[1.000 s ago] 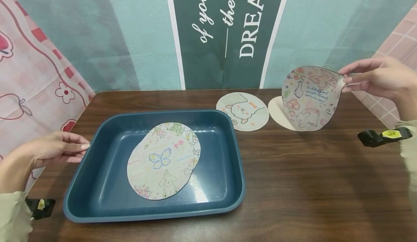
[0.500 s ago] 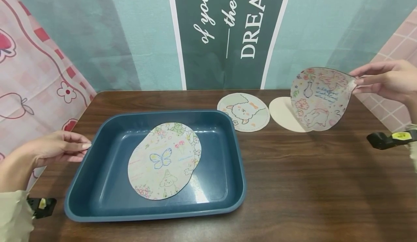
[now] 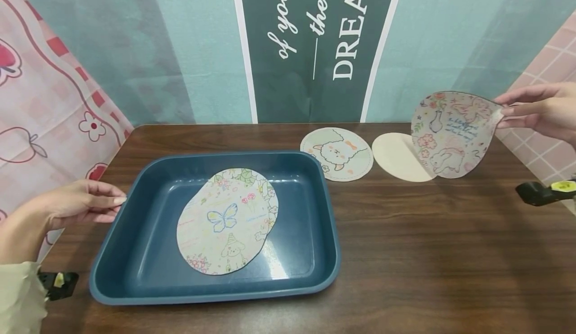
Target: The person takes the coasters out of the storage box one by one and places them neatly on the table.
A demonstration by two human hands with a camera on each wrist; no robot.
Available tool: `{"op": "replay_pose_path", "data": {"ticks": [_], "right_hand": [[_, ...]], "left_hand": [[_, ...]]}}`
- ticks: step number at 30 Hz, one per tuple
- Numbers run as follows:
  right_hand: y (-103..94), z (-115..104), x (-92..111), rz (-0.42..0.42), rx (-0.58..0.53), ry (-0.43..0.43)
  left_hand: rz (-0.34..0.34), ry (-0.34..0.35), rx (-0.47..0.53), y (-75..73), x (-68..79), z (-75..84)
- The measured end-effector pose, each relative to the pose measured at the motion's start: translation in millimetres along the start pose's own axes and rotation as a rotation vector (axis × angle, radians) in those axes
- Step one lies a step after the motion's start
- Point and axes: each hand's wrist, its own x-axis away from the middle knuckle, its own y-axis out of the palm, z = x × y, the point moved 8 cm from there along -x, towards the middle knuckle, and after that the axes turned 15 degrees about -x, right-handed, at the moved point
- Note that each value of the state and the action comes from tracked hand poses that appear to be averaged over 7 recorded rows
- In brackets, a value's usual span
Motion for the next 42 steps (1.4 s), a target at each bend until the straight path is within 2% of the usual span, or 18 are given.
{"op": "replay_pose_path", "data": {"ticks": [7,12,17,23,31,35,39,42], "right_hand": [[-8.1,-3.4,1.7,0.023,0.027,0.025],[-9.9,-5.9,2.4,0.010,-0.007,0.008],[-7.8,-8.8,2.7,-0.015,-0.099,-0.023],[-14.3,-9.3,5.9,0.039,-0.096,-0.059],[-15.2,-6.1,8.5,-0.007,-0.156,-0.069],[-34.2,-4.0,8.5,0.007,-0.165,-0.061],[-67.8,-6.2,6.1,0.018,-0.085,-0.067],[-80.6,-7.3,5.4,0.051,-0.030,-0.068]], "left_hand": [[0.011,-0.005,-0.016,-1.2,0.3,-0.2],[0.011,-0.014,-0.011,-1.4,0.2,0.0],[0.010,-0.013,-0.003,-0.8,0.4,0.5],[0.015,-0.021,-0.004,-1.6,0.6,0.3],[0.014,-0.033,-0.006,-1.5,0.4,1.2],[0.013,-0.031,-0.007,-1.2,0.4,2.3],[0.015,-0.035,-0.010,-1.4,0.8,2.3],[0.026,-0.049,-0.018,-2.5,1.6,1.3]]}}
